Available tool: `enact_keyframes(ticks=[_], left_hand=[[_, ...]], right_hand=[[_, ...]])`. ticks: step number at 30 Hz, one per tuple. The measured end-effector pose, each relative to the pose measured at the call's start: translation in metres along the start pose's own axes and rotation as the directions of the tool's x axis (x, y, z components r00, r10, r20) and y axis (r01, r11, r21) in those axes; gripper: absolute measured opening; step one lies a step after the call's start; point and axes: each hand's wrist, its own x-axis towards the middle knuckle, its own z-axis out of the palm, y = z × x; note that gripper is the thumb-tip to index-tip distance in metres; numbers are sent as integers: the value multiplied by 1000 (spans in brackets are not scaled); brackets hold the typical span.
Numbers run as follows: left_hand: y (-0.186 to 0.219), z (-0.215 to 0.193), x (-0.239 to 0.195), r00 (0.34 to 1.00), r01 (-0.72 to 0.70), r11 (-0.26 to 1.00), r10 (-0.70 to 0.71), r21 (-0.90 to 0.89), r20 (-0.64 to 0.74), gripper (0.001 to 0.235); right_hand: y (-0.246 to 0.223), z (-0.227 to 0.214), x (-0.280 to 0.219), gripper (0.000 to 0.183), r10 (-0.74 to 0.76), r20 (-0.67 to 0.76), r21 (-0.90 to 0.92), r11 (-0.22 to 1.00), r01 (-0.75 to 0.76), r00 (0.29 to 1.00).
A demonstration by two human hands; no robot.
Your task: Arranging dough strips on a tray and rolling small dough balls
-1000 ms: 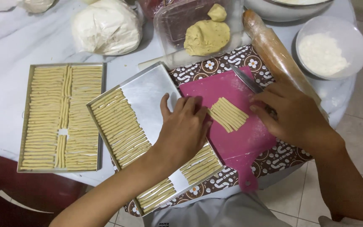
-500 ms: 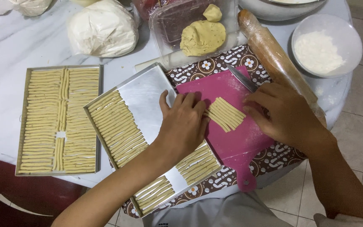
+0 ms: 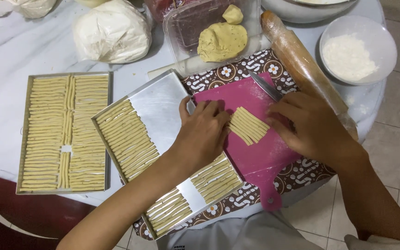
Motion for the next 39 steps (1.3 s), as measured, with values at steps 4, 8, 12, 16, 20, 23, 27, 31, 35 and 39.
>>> enact_keyframes(ticks=[4, 8, 12, 16, 20, 23, 27, 31, 35, 39], left_hand=[[0, 3, -1, 1000, 11, 1000, -11, -14, 8, 26], [-1, 3, -2, 997, -50, 998, 51, 27, -55, 26], [9, -10, -5, 982, -144, 980, 158, 137, -100, 37], [14, -13, -10, 974, -189, 970, 205, 150, -96, 37], [17, -17, -18, 970, -203, 959, 225, 196, -97, 55], [23, -25, -24, 974, -182, 964, 204, 195, -99, 24], [30, -36, -34, 983, -123, 970, 148, 209, -111, 11], [27, -42, -41, 989, -101, 972, 121, 214, -83, 11], [21, -41, -48, 984, -102, 974, 129, 203, -123, 15], [13, -36, -56, 987, -101, 974, 123, 203, -100, 1]], right_hand=[[4, 5, -5, 10, -1, 15, -21, 1000, 1, 1000], [3, 6, -5, 8, 27, 4, 2, 1000, -27, 1000], [-2, 6, -8, 11, 70, 22, 3, 998, -70, 997], [-9, 4, -7, 9, 78, 43, -57, 995, -76, 996], [-12, 9, -7, 6, 26, 49, 62, 998, -30, 998], [-17, 12, -7, 5, -12, 70, 69, 998, 7, 997], [-22, 27, -12, 10, -2, 125, 48, 999, -4, 992], [-35, 36, -7, 18, -142, 56, 59, 989, 138, 988], [-43, 43, -1, 11, -174, 51, 0, 985, 174, 983], [-44, 53, 0, 7, -193, 43, -87, 977, 196, 980]])
